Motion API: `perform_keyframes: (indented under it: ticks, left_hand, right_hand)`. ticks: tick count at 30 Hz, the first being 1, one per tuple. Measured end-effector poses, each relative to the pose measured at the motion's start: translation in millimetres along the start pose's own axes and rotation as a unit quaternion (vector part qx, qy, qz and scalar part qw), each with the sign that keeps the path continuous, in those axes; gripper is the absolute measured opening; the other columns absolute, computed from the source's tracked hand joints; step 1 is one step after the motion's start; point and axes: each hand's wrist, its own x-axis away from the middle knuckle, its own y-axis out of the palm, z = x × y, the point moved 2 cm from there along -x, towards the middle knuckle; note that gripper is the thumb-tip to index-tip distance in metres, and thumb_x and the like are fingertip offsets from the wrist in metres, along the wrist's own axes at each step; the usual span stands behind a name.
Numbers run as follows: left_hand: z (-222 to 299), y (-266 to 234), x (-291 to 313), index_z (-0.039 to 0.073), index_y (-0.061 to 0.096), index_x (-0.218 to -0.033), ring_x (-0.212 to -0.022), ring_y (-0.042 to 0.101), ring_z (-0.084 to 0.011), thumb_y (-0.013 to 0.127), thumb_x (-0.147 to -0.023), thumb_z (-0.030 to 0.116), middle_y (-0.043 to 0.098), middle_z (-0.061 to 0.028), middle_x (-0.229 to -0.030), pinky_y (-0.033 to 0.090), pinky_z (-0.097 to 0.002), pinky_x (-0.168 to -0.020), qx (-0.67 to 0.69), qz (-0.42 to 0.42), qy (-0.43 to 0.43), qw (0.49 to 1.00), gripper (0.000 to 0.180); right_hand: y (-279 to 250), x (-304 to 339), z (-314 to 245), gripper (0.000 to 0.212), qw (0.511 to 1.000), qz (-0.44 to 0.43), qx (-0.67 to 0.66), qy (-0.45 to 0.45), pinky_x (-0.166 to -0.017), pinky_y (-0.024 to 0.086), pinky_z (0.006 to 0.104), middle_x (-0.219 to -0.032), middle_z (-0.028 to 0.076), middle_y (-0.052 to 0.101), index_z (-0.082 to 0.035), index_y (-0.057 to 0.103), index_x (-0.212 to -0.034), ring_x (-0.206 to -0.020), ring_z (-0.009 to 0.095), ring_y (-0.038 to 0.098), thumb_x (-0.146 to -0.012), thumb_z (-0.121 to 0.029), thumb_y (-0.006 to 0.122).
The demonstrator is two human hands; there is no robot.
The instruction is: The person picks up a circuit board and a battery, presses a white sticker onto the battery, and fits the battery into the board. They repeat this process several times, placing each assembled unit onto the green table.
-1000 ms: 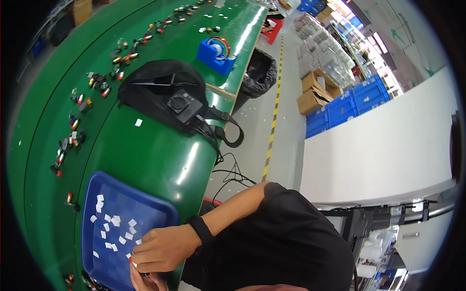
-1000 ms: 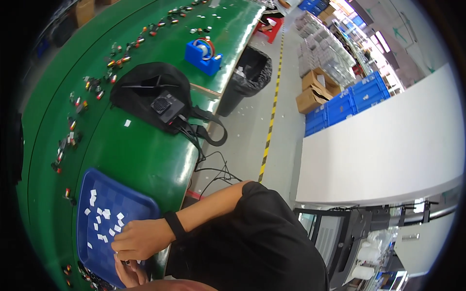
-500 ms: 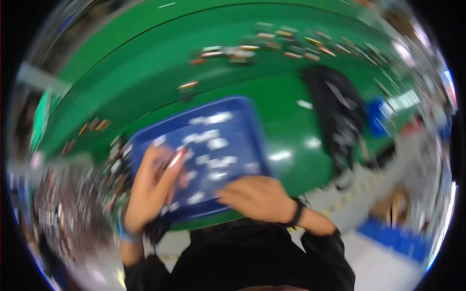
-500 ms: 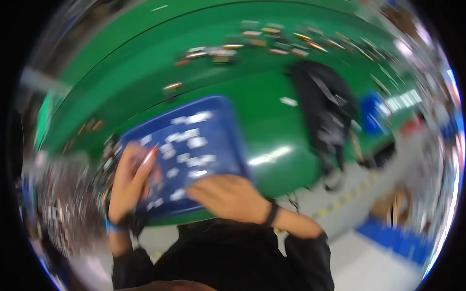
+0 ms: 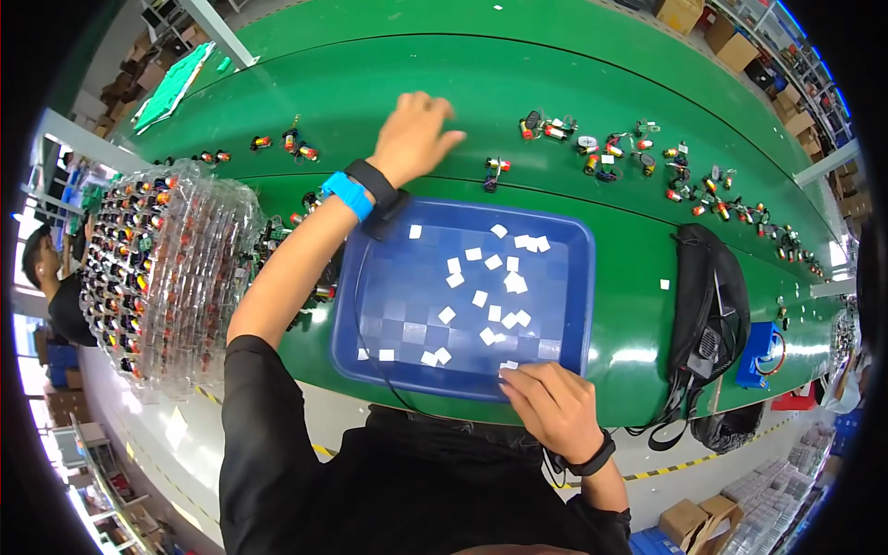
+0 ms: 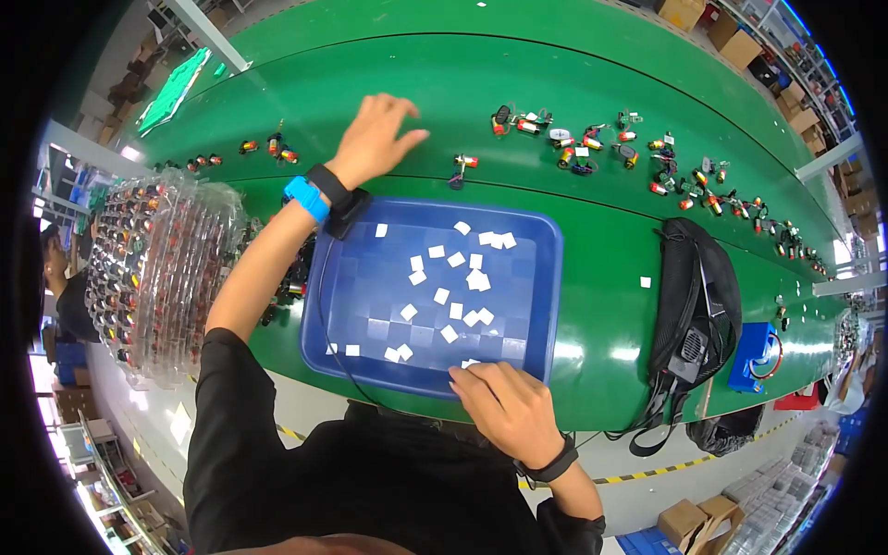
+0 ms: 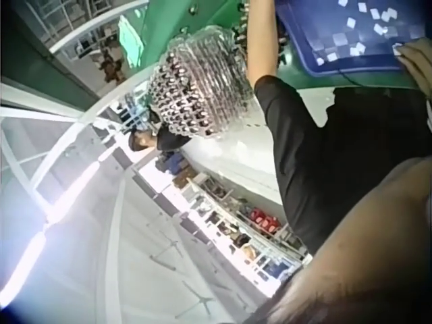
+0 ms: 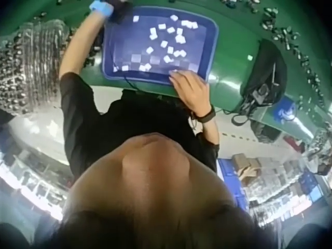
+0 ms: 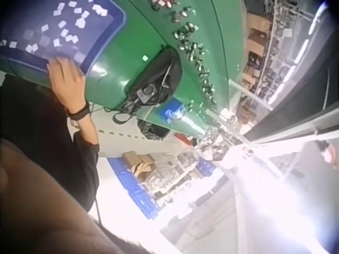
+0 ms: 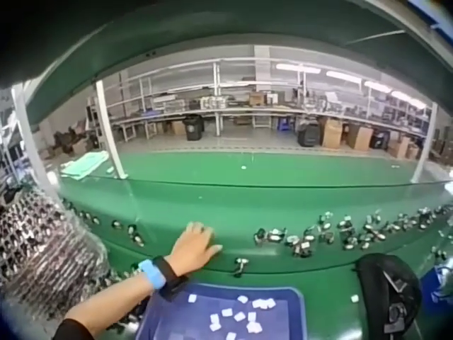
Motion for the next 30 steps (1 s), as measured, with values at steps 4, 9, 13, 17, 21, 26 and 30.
perform_keyframes:
  ticks: [4, 9, 13, 17, 21, 26, 30]
  left_hand:
    - [54, 7, -2, 0.006, 0.068, -0.089, -0.098, 0.062, -0.0344, 0.074, -0.084, 0.042, 0.068, -0.0128, -0.085, 0.051, -0.0453, -0.080, 0.108, -0.235, -0.008, 0.966, 0.037]
    - [51, -10, -9, 0.006, 0.067, -0.085, -0.081, 0.063, -0.0278, 0.070, -0.087, 0.034, 0.067, -0.0095, -0.075, 0.050, -0.0398, -0.073, 0.176, -0.286, -0.048, 0.941, 0.028]
    - [93, -94, 11, 0.007, 0.058, -0.078, -0.068, 0.053, -0.0163, 0.068, -0.092, 0.024, 0.058, -0.0052, -0.072, 0.044, -0.0321, -0.063, 0.419, -0.282, -0.139, 0.852, 0.025]
    - [142, -145, 56, 0.009, 0.045, -0.074, -0.077, 0.051, -0.0199, 0.071, -0.092, 0.022, 0.050, -0.0033, -0.079, 0.041, -0.0323, -0.066, 0.395, -0.213, 0.000, 0.894, 0.034]
    - [168, -156, 95, 0.010, 0.047, -0.075, -0.084, 0.050, -0.0227, 0.075, -0.089, 0.019, 0.052, -0.0037, -0.088, 0.041, -0.0318, -0.069, 0.448, -0.193, 0.027, 0.872, 0.033]
    - [177, -155, 131, 0.010, 0.056, -0.079, -0.089, 0.052, -0.0236, 0.079, -0.082, 0.010, 0.057, -0.0036, -0.097, 0.045, -0.0332, -0.073, 0.458, -0.215, 0.004, 0.863, 0.023]
    - [178, -156, 134, 0.010, 0.063, -0.081, -0.089, 0.055, -0.0240, 0.081, -0.077, 0.007, 0.058, -0.0023, -0.098, 0.047, -0.0335, -0.075, 0.435, -0.203, 0.020, 0.877, 0.019]
  right_hand:
    - [-1, -2, -6, 0.026, 1.000, -0.002, -0.002, 0.000, -0.055, 0.049, 0.0298, -0.086, 0.004, 0.063, -0.005, 0.069, -0.101, -0.069, 0.018, 0.063, -0.077, -0.005, 0.079]
    - [-11, -11, -6, 0.029, 0.999, 0.025, -0.023, 0.010, -0.056, 0.051, 0.0311, -0.087, 0.007, 0.067, -0.005, 0.071, -0.101, -0.074, 0.022, 0.065, -0.074, -0.002, 0.081]
    - [-21, -33, 0, 0.033, 0.984, 0.119, -0.027, 0.127, -0.057, 0.051, 0.0315, -0.092, 0.008, 0.068, -0.005, 0.071, -0.103, -0.078, 0.025, 0.066, -0.072, -0.002, 0.083]
    - [-18, -47, -5, 0.038, 0.985, 0.116, -0.035, 0.124, -0.058, 0.052, 0.0314, -0.100, 0.010, 0.067, -0.005, 0.069, -0.105, -0.082, 0.026, 0.066, -0.070, -0.002, 0.084]
    - [-10, -30, -6, 0.038, 0.996, 0.087, 0.004, 0.006, -0.059, 0.053, 0.0322, -0.104, 0.008, 0.066, -0.007, 0.069, -0.106, -0.084, 0.024, 0.066, -0.071, -0.008, 0.083]
    - [-21, -34, -18, 0.032, 0.996, 0.077, 0.045, -0.009, -0.059, 0.054, 0.0312, -0.095, 0.003, 0.066, -0.008, 0.070, -0.102, -0.084, 0.021, 0.065, -0.071, -0.008, 0.079]
    - [-12, -23, -19, 0.026, 0.996, 0.019, 0.049, -0.074, -0.056, 0.051, 0.0280, -0.088, 0.001, 0.065, -0.008, 0.070, -0.099, -0.077, 0.018, 0.064, -0.073, -0.006, 0.074]
